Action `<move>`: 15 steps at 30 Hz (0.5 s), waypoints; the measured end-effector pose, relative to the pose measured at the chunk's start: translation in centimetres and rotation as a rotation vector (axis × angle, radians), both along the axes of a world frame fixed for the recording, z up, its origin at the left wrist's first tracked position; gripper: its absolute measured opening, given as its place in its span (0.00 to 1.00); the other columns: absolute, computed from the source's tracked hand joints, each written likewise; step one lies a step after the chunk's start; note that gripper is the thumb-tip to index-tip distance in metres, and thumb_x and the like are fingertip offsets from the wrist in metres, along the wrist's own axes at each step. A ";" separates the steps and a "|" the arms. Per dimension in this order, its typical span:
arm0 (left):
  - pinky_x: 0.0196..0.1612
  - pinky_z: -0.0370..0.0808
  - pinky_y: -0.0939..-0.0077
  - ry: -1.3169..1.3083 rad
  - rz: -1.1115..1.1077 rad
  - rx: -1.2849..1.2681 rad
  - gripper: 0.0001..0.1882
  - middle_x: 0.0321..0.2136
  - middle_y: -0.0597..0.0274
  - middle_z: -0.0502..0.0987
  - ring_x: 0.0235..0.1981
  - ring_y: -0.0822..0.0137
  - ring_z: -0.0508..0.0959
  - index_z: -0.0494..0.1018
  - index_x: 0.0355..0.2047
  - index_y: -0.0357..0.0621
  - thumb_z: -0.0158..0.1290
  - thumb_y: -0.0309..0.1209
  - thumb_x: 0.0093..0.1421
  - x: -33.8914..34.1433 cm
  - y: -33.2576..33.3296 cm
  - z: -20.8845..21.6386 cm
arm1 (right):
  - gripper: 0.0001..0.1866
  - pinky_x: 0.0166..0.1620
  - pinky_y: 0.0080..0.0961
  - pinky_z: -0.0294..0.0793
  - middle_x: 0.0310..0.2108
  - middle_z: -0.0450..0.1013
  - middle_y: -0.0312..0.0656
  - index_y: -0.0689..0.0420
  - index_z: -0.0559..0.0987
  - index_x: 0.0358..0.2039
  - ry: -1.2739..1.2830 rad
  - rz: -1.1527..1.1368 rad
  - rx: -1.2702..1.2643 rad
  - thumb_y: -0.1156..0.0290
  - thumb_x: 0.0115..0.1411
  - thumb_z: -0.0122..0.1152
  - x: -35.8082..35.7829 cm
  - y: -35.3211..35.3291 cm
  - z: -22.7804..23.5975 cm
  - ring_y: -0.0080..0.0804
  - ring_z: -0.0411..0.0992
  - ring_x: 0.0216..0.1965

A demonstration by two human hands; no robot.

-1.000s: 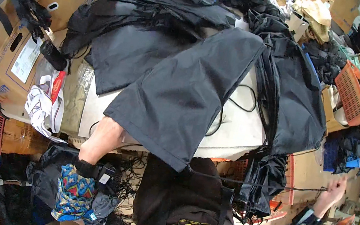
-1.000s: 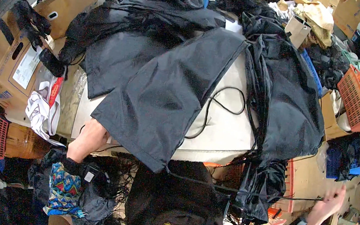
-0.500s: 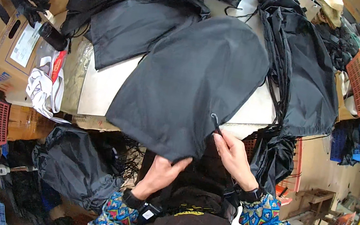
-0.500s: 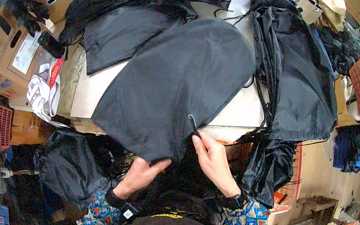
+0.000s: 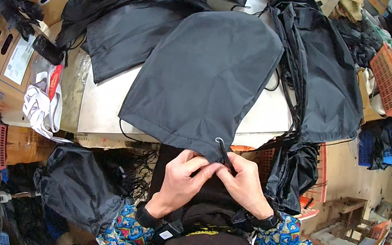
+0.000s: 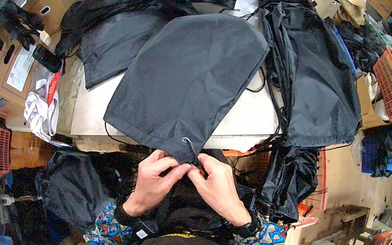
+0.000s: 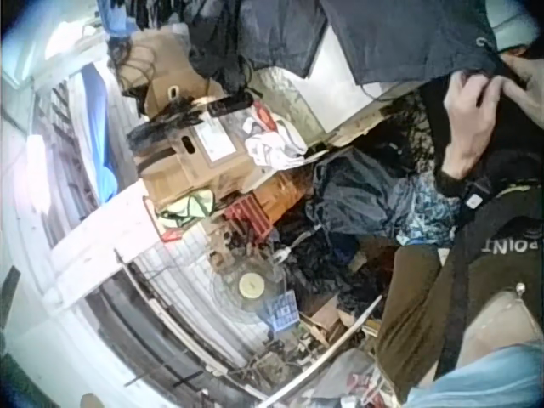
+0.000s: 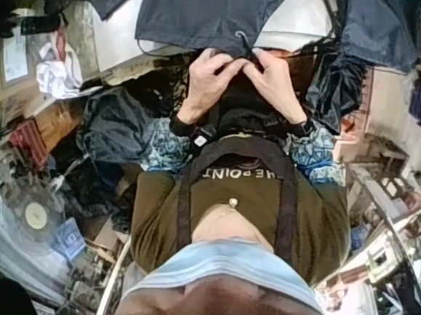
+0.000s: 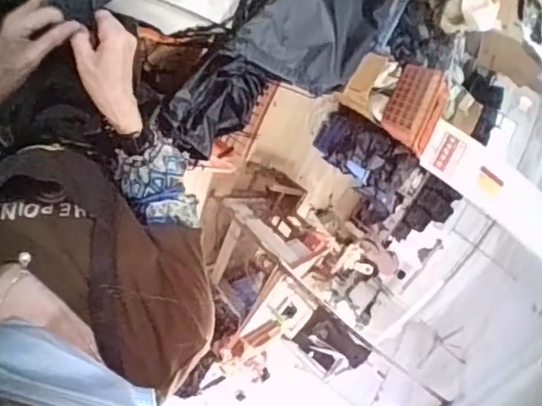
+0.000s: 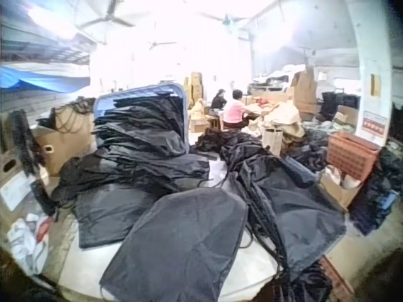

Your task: The person threads black drawstrings through the hems of black fabric bags using a metal tool. They repeatedly pick up a bag, thread the string through the casing, and place the finished bag aside. The task involves handling multiple bags and strings in a repetitive assembly process.

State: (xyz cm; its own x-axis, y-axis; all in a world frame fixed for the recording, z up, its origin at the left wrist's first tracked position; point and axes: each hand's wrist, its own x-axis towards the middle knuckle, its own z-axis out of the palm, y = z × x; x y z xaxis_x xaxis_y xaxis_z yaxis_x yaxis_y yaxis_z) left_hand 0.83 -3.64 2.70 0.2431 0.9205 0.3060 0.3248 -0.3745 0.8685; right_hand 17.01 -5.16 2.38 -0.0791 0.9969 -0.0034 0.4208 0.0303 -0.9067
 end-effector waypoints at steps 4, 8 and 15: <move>0.27 0.74 0.81 -0.267 0.003 -0.440 0.07 0.29 0.58 0.76 0.27 0.71 0.77 0.75 0.31 0.33 0.52 0.26 0.60 -0.9 -0.6 -0.5 | 0.10 0.32 0.28 0.71 0.27 0.72 0.50 0.66 0.75 0.37 0.019 -0.002 0.116 0.75 0.54 0.56 -0.8 0.3 0.0 0.41 0.72 0.26; 0.28 0.78 0.78 -0.871 -0.061 -0.813 0.10 0.35 0.53 0.79 0.32 0.63 0.81 0.74 0.36 0.34 0.49 0.30 0.63 -0.9 0.3 0.8 | 0.12 0.35 0.26 0.71 0.26 0.71 0.45 0.66 0.73 0.43 0.123 -0.046 0.134 0.75 0.59 0.51 -0.4 -0.1 0.2 0.37 0.71 0.27; 0.27 0.80 0.76 -1.008 0.069 -0.875 0.07 0.31 0.50 0.79 0.32 0.60 0.81 0.73 0.30 0.37 0.52 0.30 0.61 -0.1 0.7 0.1 | 0.11 0.26 0.31 0.70 0.23 0.69 0.48 0.62 0.74 0.41 -0.176 0.069 0.243 0.82 0.56 0.54 0.2 -2.7 4.0 0.42 0.71 0.23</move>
State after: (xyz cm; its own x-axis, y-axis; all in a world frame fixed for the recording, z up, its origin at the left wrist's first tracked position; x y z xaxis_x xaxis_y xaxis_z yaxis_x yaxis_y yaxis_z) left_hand 0.72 -2.98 2.78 0.2064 0.9058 -0.3701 -0.6003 0.4159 0.6832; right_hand 17.26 -7.82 6.36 -0.1663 0.9624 0.2147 0.5605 0.2714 -0.7824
